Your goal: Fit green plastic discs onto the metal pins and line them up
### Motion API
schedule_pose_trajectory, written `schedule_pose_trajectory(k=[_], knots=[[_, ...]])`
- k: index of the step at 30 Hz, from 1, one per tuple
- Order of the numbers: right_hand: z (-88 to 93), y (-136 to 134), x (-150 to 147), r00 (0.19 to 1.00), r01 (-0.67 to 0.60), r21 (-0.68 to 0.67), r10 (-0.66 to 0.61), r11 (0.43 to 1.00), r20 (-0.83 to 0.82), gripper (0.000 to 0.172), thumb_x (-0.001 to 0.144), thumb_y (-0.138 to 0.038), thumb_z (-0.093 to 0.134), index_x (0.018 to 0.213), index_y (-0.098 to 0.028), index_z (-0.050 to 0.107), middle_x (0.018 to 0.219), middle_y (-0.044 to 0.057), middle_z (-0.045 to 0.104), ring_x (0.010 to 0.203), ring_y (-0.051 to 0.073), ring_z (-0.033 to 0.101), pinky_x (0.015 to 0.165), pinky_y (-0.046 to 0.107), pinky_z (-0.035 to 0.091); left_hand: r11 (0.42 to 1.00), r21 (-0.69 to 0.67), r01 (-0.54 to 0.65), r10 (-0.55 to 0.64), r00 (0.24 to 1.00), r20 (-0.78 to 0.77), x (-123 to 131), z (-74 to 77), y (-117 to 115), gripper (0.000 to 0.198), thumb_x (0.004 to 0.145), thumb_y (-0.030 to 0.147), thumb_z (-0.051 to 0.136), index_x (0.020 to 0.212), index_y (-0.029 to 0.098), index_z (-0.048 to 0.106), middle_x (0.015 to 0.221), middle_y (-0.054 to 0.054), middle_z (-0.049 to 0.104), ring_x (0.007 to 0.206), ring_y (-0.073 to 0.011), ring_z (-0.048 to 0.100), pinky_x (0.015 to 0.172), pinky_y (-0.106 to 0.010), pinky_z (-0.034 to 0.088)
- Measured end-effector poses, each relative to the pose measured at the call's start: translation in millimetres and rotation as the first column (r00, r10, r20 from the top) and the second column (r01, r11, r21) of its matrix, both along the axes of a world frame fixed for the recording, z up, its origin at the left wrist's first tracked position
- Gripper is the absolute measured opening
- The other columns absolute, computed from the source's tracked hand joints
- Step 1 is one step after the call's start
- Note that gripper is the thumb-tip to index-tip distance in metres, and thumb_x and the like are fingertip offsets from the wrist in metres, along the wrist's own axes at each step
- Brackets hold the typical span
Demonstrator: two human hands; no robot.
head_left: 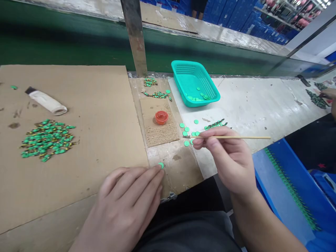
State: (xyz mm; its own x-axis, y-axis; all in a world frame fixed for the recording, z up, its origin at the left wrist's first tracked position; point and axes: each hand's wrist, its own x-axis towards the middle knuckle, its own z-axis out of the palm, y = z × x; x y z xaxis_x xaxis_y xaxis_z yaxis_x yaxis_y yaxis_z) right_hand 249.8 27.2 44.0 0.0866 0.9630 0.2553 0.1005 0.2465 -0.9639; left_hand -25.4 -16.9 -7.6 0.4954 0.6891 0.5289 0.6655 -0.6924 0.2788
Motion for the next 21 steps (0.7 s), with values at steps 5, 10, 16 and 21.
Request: schedule_pose_trajectory(k=[5,10,16,21], knots=[[7.5,25.7,-11.6,0.994,-0.044,0.061,0.037,0.997,0.106,0.007,0.120,-0.034,0.082,0.117,-0.029,0.078,0.101,-0.001,0.086,0.092,0.016,0.090,0.088,0.033,0.081,0.999,-0.024,-0.033,0.033,0.999,0.010,0.5,-6.7,-2.6,0.040,0.118,0.022,0.064,0.153,0.030,0.081,0.137,-0.003,0.092,0.110,-0.0292,0.082,0.104,-0.051,0.055],[10.5,40.9,-28.0,0.985,-0.042,0.141,0.017,0.989,0.173,0.008,0.122,-0.029,0.077,0.114,-0.030,0.074,0.111,-0.001,0.079,0.092,0.013,0.087,0.087,0.029,0.078,0.999,-0.022,-0.038,0.038,0.999,-0.010,-3.3,-13.5,-5.9,0.040,0.117,0.024,0.064,0.154,0.026,0.081,0.144,-0.006,0.090,0.123,-0.0323,0.081,0.112,-0.055,0.055],[9.1,60.7,-39.1,0.950,0.010,0.264,-0.091,0.964,0.298,0.021,0.125,-0.039,0.071,0.107,-0.029,0.072,0.106,0.000,0.080,0.089,0.015,0.084,0.084,0.031,0.075,0.998,0.055,-0.015,0.017,1.000,-0.024,-0.6,-12.9,-4.1,0.038,0.120,0.024,0.061,0.151,0.024,0.082,0.140,-0.004,0.093,0.113,-0.0293,0.080,0.102,-0.054,0.052],[1.5,84.5,-42.2,0.872,-0.075,0.334,-0.101,0.940,0.478,0.025,0.125,-0.035,0.070,0.101,-0.028,0.071,0.093,-0.003,0.077,0.079,0.014,0.077,0.075,0.031,0.065,0.997,0.049,-0.058,0.052,0.992,0.113,4.6,-31.6,-9.1,0.036,0.116,0.020,0.066,0.146,0.027,0.084,0.137,-0.002,0.094,0.113,-0.0279,0.079,0.106,-0.054,0.049]])
